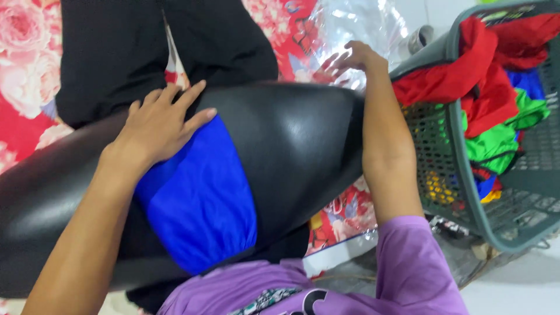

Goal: Folding a blue fabric cover over a motorcycle seat mold and inserting it into a plastic bag for packaging.

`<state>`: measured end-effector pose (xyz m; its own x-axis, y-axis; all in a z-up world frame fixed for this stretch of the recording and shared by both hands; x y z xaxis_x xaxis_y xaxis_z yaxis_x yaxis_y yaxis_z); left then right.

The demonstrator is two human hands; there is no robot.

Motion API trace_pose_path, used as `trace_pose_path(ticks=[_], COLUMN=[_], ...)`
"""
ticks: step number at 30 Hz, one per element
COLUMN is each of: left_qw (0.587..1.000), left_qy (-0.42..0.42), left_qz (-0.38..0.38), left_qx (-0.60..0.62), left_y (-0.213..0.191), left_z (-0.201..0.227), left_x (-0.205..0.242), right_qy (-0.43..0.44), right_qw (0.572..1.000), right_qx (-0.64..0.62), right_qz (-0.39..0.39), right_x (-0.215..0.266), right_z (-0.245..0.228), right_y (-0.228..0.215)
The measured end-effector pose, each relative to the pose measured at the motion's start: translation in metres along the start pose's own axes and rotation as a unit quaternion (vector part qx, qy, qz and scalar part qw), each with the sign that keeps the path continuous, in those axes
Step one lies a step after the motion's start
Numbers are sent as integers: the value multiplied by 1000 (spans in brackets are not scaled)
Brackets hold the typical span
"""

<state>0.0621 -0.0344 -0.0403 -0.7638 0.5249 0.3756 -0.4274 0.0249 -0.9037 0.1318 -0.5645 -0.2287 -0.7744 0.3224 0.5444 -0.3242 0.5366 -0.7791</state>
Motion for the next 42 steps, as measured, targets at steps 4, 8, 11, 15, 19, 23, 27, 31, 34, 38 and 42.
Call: trace_pose_path(ticks=[4,8,11,15,19,23,27,31,34,38,42], left_qw=[1000,995,994,994,997,997,997,998,998,994,983], left_qy=[14,49,24,-11,15,27,35,28,12,5,20], left_qz=[-15,15,-1,-37,-5,-2,2,-13,-17,4,77], left_qx=[16,85,110,101,76,68,66,58,56,105,163], left_y=[0,-5,-23,-15,-10,-5,-5,-1,-9,-15,-29], left_z=[-3,-10,-2,-2,-5,-6,-5,-3,1,-4,-13], left_x=[0,-1,4,0,0,-1,-2,-3,-2,-5,-5], right_qy=[43,19,-71,-90,-74,-94,-74,-147,-188,-315,-413], right_qw=[999,996,984,976,969,956,940,905,851,793,722], right_qx=[6,-81,-107,-86,-104,-164,-288,-266,-365,-419,-457], right_qz=[-4,39,127,179,213,223,166,298,329,310,316], right_x=[-19,-19,-19,3,-4,-6,5,-15,33,74,169], right_z=[1,5,6,-2,8,18,20,44,-3,-70,-165], right_y=[3,26,14,8,13,13,16,2,-30,-76,-102])
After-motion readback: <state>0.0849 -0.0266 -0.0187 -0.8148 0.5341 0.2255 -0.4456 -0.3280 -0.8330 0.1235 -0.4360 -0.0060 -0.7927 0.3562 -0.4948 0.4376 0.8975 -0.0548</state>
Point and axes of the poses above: each hand's wrist, its own x-axis away from the middle knuckle, its own y-axis out of the palm, z = x × y, the point moved 8 cm from there along -x, towards the middle knuckle, and after that the axes turned 10 degrees about -x, right-handed, at the moved point
